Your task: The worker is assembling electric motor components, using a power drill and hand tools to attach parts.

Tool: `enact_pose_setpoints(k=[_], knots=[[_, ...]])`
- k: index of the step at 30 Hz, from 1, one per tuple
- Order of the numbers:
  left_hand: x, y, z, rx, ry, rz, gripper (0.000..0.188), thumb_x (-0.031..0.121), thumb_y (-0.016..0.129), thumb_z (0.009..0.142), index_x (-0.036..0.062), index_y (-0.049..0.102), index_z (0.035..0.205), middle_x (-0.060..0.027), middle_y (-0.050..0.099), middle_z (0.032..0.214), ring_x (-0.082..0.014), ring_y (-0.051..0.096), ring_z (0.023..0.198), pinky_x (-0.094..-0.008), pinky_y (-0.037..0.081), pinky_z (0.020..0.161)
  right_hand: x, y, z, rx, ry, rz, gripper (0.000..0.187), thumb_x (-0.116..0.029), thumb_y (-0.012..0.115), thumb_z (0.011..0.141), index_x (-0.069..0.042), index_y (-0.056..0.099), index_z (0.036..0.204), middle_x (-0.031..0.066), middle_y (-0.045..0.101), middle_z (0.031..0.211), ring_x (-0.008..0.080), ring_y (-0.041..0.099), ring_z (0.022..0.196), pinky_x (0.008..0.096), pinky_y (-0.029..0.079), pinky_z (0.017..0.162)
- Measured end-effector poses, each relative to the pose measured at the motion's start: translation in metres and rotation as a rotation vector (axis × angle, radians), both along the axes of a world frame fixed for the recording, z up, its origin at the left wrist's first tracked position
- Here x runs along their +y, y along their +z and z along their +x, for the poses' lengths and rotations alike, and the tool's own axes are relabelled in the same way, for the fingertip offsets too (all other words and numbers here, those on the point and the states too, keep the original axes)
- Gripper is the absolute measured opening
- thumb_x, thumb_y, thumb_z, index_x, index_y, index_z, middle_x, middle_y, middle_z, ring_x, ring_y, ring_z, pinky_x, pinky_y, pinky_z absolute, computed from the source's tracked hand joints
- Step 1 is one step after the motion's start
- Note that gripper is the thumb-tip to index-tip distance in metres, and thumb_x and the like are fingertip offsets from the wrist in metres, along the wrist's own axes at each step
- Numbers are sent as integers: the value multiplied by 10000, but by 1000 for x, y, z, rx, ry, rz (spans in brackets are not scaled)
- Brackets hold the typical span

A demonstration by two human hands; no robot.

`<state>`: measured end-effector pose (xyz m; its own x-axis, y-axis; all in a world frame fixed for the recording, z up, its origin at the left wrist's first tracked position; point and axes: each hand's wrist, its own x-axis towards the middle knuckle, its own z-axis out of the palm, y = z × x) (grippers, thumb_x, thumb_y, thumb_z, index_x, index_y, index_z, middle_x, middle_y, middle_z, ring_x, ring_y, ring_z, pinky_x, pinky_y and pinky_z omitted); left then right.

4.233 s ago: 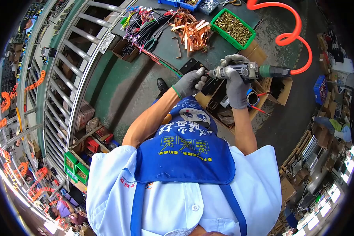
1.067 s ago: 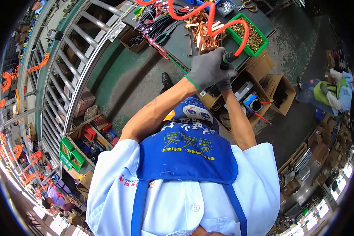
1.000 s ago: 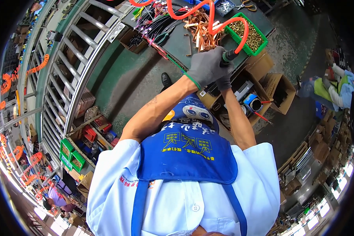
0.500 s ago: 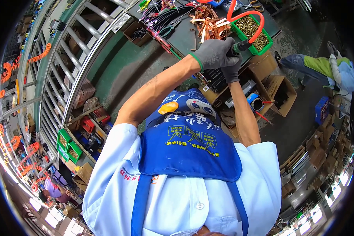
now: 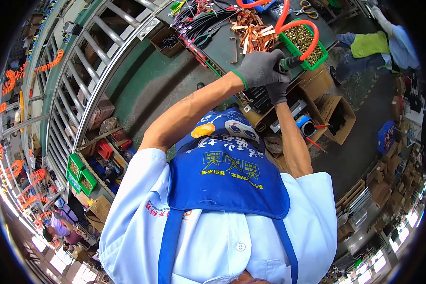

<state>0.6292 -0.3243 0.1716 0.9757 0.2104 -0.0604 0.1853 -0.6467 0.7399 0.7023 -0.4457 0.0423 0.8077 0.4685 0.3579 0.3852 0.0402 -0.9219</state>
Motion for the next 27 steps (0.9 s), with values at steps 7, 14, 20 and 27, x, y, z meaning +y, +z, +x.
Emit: enact_pose_setpoints(k=[7,14,20,27], knots=[[18,-11,-14,-127,55,-611,705,405,794,782,22,505,1298,-132,669,1010,-154,628,947,-301,512,836,6,89,-13,264,-21,206,275,22,686,810,11,611,1074,82,675,980,148,657,864,295,547,807],[1,-5,-18,-320,9,-230,655,414,816,745,62,568,1240,-104,687,990,-197,669,941,-323,519,835,0,18,-12,232,-33,179,311,-48,728,788,-1,625,1077,45,673,969,134,650,883,292,533,792],[6,-13,-4,-172,-42,-150,625,437,809,717,98,594,1195,-143,689,993,-313,674,946,-378,528,802,2,0,-6,159,-21,94,296,-84,753,762,-10,638,1024,35,686,935,129,656,867,306,530,790],[7,-3,4,-137,-94,-60,667,533,780,699,102,590,1172,-152,692,982,-332,675,935,-396,525,794,5,11,-9,194,0,116,288,-52,757,755,-3,628,1008,24,667,966,136,645,894,309,517,820]])
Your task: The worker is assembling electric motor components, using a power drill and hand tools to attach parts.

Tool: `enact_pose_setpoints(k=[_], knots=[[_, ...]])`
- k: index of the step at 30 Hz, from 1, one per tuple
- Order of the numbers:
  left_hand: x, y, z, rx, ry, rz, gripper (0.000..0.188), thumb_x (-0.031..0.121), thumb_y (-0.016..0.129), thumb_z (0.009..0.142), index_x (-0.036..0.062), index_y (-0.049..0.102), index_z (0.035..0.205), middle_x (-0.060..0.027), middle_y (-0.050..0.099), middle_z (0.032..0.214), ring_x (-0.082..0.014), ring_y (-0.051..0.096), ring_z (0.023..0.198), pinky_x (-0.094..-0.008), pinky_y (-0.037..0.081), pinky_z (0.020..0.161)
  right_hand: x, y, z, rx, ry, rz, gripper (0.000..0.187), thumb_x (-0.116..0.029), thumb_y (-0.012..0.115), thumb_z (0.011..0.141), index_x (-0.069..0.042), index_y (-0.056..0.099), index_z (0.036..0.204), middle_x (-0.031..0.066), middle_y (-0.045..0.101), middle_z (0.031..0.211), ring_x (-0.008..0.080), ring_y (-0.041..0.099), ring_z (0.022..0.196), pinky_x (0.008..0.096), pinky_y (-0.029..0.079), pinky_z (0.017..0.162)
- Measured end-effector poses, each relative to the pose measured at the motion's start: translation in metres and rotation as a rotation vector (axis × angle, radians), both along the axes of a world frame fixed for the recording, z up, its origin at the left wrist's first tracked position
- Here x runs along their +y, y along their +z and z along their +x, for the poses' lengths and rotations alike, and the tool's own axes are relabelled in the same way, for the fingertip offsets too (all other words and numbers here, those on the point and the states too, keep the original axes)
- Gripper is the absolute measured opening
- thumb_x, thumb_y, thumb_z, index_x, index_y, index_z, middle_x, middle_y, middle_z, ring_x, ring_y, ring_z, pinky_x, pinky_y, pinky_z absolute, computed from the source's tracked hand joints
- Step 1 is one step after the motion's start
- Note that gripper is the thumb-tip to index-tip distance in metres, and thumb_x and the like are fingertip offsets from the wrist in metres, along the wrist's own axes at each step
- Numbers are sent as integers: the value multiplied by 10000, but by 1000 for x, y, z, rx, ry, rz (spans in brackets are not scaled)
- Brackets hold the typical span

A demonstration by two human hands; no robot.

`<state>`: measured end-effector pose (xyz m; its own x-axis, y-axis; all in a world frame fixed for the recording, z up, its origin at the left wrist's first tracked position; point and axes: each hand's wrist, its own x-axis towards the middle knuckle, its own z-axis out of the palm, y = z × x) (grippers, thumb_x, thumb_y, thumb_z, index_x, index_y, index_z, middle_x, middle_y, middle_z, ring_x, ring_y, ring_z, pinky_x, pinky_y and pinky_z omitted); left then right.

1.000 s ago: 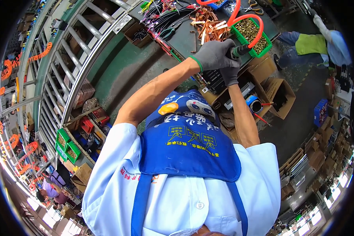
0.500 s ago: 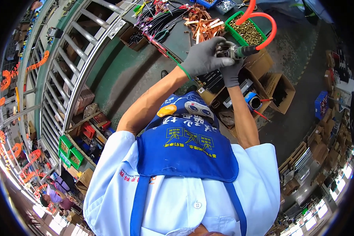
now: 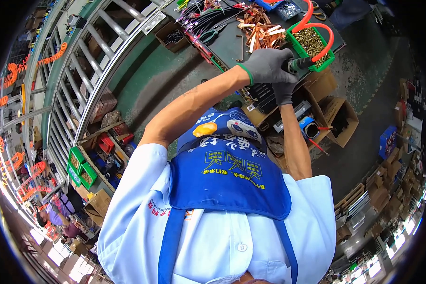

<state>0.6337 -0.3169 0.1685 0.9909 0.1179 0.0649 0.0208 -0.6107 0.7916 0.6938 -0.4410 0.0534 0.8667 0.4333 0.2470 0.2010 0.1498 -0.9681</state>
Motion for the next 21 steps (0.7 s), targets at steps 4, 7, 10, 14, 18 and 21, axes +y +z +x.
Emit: enact_pose_setpoints(k=[4,7,10,14,18,21], knots=[[-11,0,4,82,55,88,637,515,771,672,91,566,1101,-159,688,940,-344,676,896,-410,525,769,2,7,-11,-109,-101,-72,352,-34,767,745,-6,621,1064,26,640,1044,140,618,997,302,494,874],[-13,7,7,132,56,82,600,450,752,687,63,548,1097,-174,681,918,-355,673,881,-421,523,768,1,-6,-4,160,-73,104,338,-41,771,746,-14,627,1050,27,647,993,139,628,970,304,502,857],[-3,6,7,108,-6,11,578,414,731,693,40,530,1084,-189,675,906,-367,668,872,-430,520,772,0,-11,1,-16,-91,-24,320,-51,770,749,-12,630,1034,34,661,968,141,642,939,306,509,834],[2,-2,7,57,-21,-26,596,414,731,699,28,517,1099,-211,670,917,-383,665,878,-428,516,783,3,1,1,-195,-49,-129,287,-54,760,758,-15,635,1013,42,677,958,152,658,911,300,513,804],[3,-6,8,23,-38,-70,615,409,740,700,22,509,1119,-227,666,929,-390,664,886,-419,514,790,3,-1,4,-192,-58,-134,280,-55,761,754,-14,638,1002,48,682,951,155,664,906,297,515,790],[4,-7,8,22,-28,-72,616,403,744,697,20,511,1120,-227,665,927,-389,664,887,-415,516,792,4,4,2,-189,-44,-152,276,-58,759,755,-7,639,999,44,684,938,150,663,899,298,516,788]])
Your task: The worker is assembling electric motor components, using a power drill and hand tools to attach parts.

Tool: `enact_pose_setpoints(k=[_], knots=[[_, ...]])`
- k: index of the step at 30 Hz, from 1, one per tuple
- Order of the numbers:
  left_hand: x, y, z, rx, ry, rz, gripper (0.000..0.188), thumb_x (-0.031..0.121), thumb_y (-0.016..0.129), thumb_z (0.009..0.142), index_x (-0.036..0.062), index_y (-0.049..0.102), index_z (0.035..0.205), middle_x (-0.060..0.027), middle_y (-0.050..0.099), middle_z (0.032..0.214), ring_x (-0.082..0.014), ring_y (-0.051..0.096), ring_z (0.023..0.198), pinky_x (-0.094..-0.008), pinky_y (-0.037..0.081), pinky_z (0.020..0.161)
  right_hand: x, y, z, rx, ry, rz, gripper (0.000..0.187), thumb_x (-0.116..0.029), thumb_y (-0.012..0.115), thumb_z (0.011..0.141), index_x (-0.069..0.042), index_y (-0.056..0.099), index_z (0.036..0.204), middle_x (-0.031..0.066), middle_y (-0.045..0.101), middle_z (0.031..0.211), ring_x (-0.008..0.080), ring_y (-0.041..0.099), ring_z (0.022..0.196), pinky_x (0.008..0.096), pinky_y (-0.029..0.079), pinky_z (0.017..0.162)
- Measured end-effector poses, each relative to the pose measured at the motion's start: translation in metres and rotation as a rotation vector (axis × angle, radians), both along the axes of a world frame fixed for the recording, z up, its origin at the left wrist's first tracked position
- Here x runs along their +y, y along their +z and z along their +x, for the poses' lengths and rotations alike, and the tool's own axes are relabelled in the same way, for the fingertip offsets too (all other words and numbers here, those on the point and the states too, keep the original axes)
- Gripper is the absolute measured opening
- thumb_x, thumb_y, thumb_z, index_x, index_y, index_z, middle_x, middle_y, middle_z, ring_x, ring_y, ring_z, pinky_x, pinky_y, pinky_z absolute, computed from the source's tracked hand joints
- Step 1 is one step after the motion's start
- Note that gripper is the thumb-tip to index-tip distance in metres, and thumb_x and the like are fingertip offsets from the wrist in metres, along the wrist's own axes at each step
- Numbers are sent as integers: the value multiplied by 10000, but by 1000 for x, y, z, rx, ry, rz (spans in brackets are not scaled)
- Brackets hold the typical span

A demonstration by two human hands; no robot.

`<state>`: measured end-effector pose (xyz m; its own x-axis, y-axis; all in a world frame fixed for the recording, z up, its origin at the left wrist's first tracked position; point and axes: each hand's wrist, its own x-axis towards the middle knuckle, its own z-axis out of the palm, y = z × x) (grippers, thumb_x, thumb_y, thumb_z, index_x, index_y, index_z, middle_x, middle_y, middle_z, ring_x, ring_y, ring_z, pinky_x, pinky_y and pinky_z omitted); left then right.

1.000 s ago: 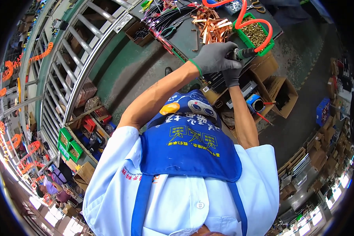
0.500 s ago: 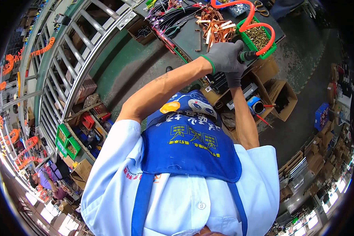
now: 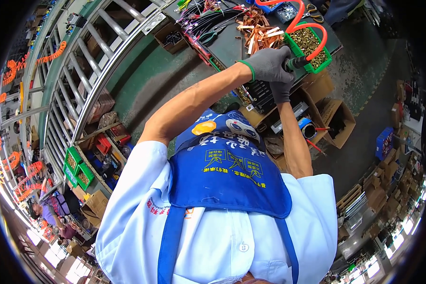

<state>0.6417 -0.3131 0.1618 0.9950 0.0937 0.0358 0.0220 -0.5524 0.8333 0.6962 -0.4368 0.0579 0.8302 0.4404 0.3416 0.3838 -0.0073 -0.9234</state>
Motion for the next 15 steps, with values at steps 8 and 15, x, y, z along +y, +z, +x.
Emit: enact_pose_setpoints(k=[8,15], knots=[[0,-1,0,-5,-1,16,622,408,741,690,12,515,1112,-236,664,935,-393,661,903,-419,514,797,1,1,-1,-21,-4,28,264,-61,763,751,-14,648,983,32,683,928,140,656,886,298,513,787],[-1,1,2,16,1,21,616,404,737,693,13,514,1112,-240,663,945,-395,658,925,-425,510,812,1,-1,0,-15,-22,39,248,-59,754,757,-18,652,980,27,679,920,141,650,886,300,507,795]])
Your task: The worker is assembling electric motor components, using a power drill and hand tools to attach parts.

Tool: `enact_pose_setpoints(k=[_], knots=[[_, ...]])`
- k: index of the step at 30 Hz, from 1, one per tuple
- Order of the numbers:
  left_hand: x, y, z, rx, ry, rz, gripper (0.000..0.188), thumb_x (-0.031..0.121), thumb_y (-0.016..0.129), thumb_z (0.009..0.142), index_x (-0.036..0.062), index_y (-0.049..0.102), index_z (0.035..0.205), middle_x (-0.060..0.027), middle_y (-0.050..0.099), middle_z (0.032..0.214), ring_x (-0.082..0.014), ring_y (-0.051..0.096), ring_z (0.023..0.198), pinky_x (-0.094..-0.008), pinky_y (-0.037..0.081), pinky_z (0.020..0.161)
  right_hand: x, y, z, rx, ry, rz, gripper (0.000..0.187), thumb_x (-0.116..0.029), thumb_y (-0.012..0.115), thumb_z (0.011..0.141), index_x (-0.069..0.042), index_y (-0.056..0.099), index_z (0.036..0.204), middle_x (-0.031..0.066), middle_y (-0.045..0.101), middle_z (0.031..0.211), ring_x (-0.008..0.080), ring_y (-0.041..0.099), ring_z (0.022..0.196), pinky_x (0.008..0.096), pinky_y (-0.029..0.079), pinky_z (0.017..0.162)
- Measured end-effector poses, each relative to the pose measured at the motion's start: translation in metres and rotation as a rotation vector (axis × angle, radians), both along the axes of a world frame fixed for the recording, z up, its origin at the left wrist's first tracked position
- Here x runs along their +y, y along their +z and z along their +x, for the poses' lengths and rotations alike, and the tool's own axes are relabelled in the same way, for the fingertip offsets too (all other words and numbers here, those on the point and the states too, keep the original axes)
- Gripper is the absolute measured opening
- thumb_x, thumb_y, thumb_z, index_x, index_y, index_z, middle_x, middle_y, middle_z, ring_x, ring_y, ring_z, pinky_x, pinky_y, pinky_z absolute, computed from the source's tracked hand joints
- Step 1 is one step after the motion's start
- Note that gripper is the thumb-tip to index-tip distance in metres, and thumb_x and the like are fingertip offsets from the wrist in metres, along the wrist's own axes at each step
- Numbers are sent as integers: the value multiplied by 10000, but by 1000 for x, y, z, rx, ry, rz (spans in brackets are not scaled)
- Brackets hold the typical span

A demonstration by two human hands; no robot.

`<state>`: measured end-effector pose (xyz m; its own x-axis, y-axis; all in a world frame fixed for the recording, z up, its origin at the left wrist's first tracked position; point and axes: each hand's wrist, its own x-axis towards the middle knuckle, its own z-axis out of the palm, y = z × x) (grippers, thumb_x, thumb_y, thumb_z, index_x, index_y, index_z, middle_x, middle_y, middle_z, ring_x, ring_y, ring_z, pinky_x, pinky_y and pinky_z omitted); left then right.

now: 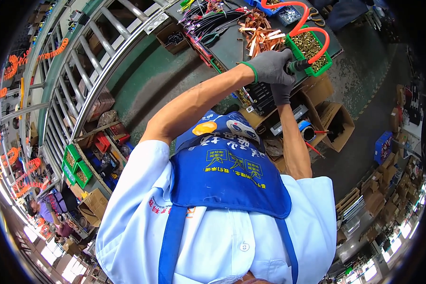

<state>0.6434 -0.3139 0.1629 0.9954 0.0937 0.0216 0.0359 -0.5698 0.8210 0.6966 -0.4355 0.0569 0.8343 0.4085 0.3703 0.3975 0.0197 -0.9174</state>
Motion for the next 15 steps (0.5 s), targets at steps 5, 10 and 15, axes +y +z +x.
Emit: enact_pose_setpoints(k=[5,10,15], knots=[[1,-1,0,13,-16,3,607,392,734,695,15,511,1116,-238,663,938,-390,661,917,-425,512,802,-1,-4,-1,4,-10,-33,234,-56,752,753,-17,656,963,24,680,918,142,653,881,296,507,784],[2,-1,-1,-24,-33,-15,609,380,732,697,15,508,1129,-238,660,926,-392,661,906,-427,514,792,0,-4,1,45,13,-9,231,-57,750,756,-18,658,964,22,684,911,140,658,872,291,509,768],[3,1,0,-15,-33,-11,625,381,738,693,12,501,1139,-242,655,923,-396,657,904,-426,509,804,0,-2,1,14,8,1,244,-51,754,755,-17,655,976,25,685,917,139,657,871,290,512,769]])
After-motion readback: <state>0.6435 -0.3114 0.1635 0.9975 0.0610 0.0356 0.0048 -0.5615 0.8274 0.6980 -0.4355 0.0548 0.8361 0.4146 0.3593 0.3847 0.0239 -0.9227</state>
